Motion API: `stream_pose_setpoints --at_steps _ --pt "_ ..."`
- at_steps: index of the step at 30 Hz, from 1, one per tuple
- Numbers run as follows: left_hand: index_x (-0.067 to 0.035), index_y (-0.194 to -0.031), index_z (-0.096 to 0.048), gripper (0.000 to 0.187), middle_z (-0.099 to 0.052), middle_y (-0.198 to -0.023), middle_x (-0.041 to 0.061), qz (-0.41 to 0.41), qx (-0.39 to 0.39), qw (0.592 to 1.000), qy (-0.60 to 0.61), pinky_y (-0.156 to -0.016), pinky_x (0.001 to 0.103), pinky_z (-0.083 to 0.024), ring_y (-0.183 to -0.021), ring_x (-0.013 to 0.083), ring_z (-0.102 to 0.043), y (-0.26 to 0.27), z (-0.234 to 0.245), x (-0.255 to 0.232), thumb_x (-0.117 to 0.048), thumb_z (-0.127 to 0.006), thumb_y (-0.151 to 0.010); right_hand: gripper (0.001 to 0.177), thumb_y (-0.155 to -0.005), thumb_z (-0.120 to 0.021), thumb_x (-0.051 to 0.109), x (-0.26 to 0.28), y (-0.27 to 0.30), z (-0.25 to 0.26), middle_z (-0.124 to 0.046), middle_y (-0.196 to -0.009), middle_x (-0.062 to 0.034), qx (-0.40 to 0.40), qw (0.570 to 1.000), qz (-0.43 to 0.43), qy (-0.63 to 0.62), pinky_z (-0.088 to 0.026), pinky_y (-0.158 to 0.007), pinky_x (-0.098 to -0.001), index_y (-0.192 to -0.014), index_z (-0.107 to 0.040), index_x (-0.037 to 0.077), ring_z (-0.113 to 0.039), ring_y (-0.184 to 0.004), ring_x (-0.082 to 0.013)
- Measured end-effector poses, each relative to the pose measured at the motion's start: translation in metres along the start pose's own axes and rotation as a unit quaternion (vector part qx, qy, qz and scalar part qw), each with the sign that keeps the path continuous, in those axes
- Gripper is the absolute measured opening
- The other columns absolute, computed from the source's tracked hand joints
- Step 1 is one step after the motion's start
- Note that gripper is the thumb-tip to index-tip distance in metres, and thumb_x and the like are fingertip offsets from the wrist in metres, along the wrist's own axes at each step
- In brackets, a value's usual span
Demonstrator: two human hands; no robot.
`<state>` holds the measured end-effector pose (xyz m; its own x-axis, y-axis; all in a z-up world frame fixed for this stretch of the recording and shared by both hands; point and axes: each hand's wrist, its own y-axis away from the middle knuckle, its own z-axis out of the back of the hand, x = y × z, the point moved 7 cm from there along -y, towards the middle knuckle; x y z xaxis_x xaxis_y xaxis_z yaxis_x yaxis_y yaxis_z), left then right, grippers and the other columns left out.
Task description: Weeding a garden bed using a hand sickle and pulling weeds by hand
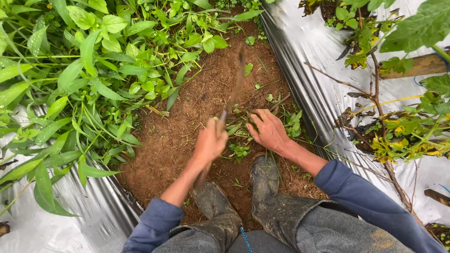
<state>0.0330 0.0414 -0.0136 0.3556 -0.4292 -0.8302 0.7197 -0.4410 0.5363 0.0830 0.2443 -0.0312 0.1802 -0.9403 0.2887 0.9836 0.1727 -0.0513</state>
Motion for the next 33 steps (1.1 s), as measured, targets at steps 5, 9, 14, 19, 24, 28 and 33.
stream_pose_setpoints --at_steps 5,9,14,19,24,28,33 --pt "0.007 -0.119 -0.044 0.022 -0.064 -0.079 0.022 0.013 -0.126 0.986 -0.112 -0.045 0.039 -0.050 -0.053 0.0276 -0.063 -0.012 0.066 -0.036 -0.002 -0.048 -0.100 0.040 -0.103 -0.052 0.040 -0.002 -0.005 0.009 -0.063 -0.123 -0.0115 0.161 0.984 -0.072 0.038 -0.058 -0.085 -0.0365 -0.132 -0.064 0.014 -0.062 -0.112 -0.0239" --pt "0.006 -0.117 -0.047 0.020 -0.069 -0.082 0.027 0.080 -0.082 0.982 -0.150 -0.054 0.048 -0.053 -0.064 0.0355 -0.069 0.000 0.058 -0.032 -0.004 -0.041 -0.102 0.046 -0.105 -0.050 0.042 0.004 -0.019 0.021 -0.059 -0.131 -0.0184 0.199 0.973 -0.110 0.048 -0.057 -0.086 -0.0402 -0.136 -0.062 0.010 -0.059 -0.117 -0.0285" --pt "0.004 -0.124 -0.045 0.030 -0.068 -0.085 0.029 0.029 -0.076 0.992 -0.091 -0.054 0.044 -0.056 -0.062 0.0346 -0.067 -0.010 0.047 0.028 -0.004 -0.054 -0.097 0.049 -0.101 -0.057 0.035 0.014 -0.034 0.021 -0.050 -0.144 -0.0178 0.207 0.973 -0.095 0.039 -0.055 -0.093 -0.0424 -0.145 -0.052 0.012 -0.054 -0.125 -0.0300" --pt "0.000 -0.122 -0.049 0.027 -0.068 -0.086 0.028 0.009 -0.150 0.973 -0.176 -0.065 0.051 -0.058 -0.072 0.0400 -0.071 -0.012 0.078 0.016 -0.011 -0.059 -0.099 0.050 -0.102 -0.056 0.036 0.008 -0.058 0.017 -0.051 -0.144 -0.0184 0.210 0.975 -0.068 0.036 -0.052 -0.100 -0.0470 -0.145 -0.053 0.011 -0.054 -0.129 -0.0318" --pt "-0.007 -0.125 -0.051 0.038 -0.069 -0.093 0.029 0.051 -0.149 0.957 -0.244 -0.072 0.059 -0.055 -0.087 0.0487 -0.072 -0.020 0.081 0.051 -0.029 -0.063 -0.095 0.051 -0.108 -0.046 0.044 -0.021 -0.108 -0.003 -0.057 -0.134 -0.0218 0.194 0.977 -0.080 0.023 -0.055 -0.097 -0.0490 -0.138 -0.060 0.005 -0.062 -0.118 -0.0321" --pt "-0.004 -0.127 -0.049 0.035 -0.069 -0.096 0.030 0.043 -0.183 0.952 -0.242 -0.073 0.059 -0.056 -0.087 0.0494 -0.072 0.003 0.096 0.000 -0.024 -0.059 -0.099 0.046 -0.110 -0.047 0.041 -0.039 -0.144 -0.010 -0.061 -0.128 -0.0208 0.155 0.985 -0.021 0.077 -0.055 -0.091 -0.0436 -0.134 -0.064 0.006 -0.065 -0.113 -0.0318" --pt "0.004 -0.126 -0.043 0.026 -0.066 -0.081 0.024 0.059 -0.169 0.958 -0.223 -0.050 0.047 -0.058 -0.061 0.0380 -0.069 0.003 0.088 0.009 -0.008 -0.051 -0.105 0.047 -0.107 -0.048 0.039 -0.027 -0.135 -0.010 -0.061 -0.130 -0.0234 0.249 0.967 -0.038 0.043 -0.057 -0.088 -0.0448 -0.136 -0.063 0.005 -0.065 -0.107 -0.0316"
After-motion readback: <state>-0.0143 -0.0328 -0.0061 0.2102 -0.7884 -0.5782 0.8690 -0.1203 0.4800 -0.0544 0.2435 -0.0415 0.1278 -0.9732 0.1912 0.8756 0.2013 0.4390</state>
